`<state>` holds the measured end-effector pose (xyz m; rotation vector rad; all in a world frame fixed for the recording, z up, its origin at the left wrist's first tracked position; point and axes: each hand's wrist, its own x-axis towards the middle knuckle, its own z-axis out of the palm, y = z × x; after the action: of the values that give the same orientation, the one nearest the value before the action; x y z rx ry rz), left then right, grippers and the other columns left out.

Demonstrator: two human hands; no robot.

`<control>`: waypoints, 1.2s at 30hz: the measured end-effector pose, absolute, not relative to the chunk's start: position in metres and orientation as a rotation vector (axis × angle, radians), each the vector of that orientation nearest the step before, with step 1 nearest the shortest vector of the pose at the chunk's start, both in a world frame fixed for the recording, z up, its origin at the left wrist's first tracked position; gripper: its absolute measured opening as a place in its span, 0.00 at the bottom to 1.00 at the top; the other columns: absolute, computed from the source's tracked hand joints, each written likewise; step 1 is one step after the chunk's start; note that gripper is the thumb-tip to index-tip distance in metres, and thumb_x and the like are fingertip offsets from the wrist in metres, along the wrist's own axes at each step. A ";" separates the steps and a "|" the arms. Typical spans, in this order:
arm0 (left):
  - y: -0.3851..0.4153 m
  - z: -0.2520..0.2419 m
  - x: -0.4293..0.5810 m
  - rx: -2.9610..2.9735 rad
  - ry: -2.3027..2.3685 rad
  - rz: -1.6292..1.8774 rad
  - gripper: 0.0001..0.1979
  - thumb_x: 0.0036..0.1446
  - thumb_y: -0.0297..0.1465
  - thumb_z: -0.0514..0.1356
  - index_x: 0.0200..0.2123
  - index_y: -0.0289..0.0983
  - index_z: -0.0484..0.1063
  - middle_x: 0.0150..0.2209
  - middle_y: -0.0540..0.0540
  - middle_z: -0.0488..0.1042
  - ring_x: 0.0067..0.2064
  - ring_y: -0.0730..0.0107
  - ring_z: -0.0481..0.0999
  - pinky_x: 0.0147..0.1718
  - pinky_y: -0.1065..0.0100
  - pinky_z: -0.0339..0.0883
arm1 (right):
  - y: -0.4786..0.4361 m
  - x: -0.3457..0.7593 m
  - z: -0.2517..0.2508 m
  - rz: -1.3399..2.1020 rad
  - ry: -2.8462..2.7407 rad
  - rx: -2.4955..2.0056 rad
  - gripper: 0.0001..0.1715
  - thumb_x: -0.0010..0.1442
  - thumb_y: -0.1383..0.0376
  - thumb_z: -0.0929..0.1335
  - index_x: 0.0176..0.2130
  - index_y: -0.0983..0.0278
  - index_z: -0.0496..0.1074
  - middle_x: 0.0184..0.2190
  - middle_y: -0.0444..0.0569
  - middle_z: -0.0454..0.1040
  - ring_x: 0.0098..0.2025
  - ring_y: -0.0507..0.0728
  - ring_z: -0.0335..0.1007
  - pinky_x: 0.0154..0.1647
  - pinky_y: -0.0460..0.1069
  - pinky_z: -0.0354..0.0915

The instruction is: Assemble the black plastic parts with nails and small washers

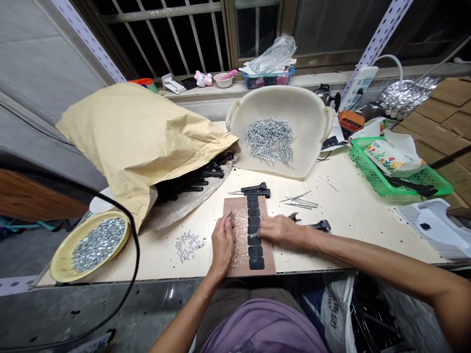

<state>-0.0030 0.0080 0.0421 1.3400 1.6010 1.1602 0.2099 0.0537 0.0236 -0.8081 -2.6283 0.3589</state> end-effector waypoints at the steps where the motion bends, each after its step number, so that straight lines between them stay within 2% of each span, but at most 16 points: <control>1: 0.008 0.042 -0.003 1.337 1.598 1.154 0.20 0.60 0.41 0.51 0.51 0.38 0.70 0.32 0.46 0.72 0.28 0.70 0.70 0.31 0.68 0.65 | 0.052 0.209 0.024 0.386 -2.661 -0.761 0.24 0.68 0.66 0.51 0.33 0.62 0.70 0.25 0.44 0.65 0.27 0.50 0.57 0.21 0.45 0.56; 7: 0.008 0.043 -0.002 1.299 1.596 1.177 0.20 0.60 0.41 0.52 0.51 0.38 0.70 0.33 0.45 0.73 0.28 0.70 0.70 0.29 0.69 0.65 | 0.074 0.215 0.039 0.291 -2.535 -0.944 0.18 0.68 0.65 0.55 0.34 0.67 0.68 0.30 0.47 0.66 0.30 0.49 0.59 0.23 0.44 0.58; 12: 0.010 0.041 -0.002 1.296 1.582 1.186 0.20 0.59 0.41 0.53 0.49 0.38 0.71 0.32 0.46 0.73 0.27 0.71 0.70 0.28 0.70 0.64 | 0.059 0.215 0.037 0.278 -2.752 -0.562 0.18 0.68 0.69 0.54 0.36 0.65 0.68 0.28 0.43 0.65 0.28 0.48 0.57 0.20 0.41 0.51; 17: 0.010 0.040 -0.002 1.300 1.594 1.176 0.19 0.60 0.41 0.52 0.50 0.38 0.71 0.33 0.45 0.73 0.27 0.71 0.70 0.28 0.70 0.64 | 0.094 0.216 0.040 0.176 -2.548 -1.025 0.26 0.69 0.61 0.50 0.33 0.69 0.68 0.31 0.46 0.64 0.32 0.48 0.58 0.27 0.44 0.54; 22: 0.010 0.039 -0.002 1.295 1.592 1.168 0.19 0.60 0.40 0.52 0.50 0.38 0.70 0.33 0.45 0.73 0.28 0.71 0.70 0.28 0.70 0.64 | 0.110 0.218 0.037 0.146 -2.610 -0.959 0.20 0.68 0.61 0.55 0.31 0.65 0.67 0.30 0.46 0.65 0.33 0.50 0.59 0.27 0.45 0.54; 29: 0.010 0.038 -0.002 1.321 1.593 1.202 0.19 0.60 0.40 0.53 0.48 0.38 0.72 0.31 0.46 0.73 0.27 0.72 0.70 0.28 0.70 0.65 | 0.064 0.211 0.037 0.143 -2.763 -0.643 0.19 0.68 0.67 0.54 0.32 0.65 0.68 0.29 0.45 0.65 0.31 0.50 0.58 0.23 0.44 0.50; 36: 0.009 0.033 -0.005 1.480 1.641 1.189 0.19 0.62 0.39 0.49 0.50 0.37 0.71 0.33 0.45 0.73 0.29 0.71 0.71 0.31 0.67 0.66 | 0.036 0.251 0.059 0.426 -2.676 -0.968 0.18 0.67 0.60 0.57 0.35 0.65 0.70 0.31 0.47 0.67 0.30 0.49 0.62 0.28 0.44 0.56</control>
<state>-0.0046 0.0094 0.0327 1.4801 1.6413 1.1894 0.2510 0.0362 0.0592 -0.9684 -2.6765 0.4257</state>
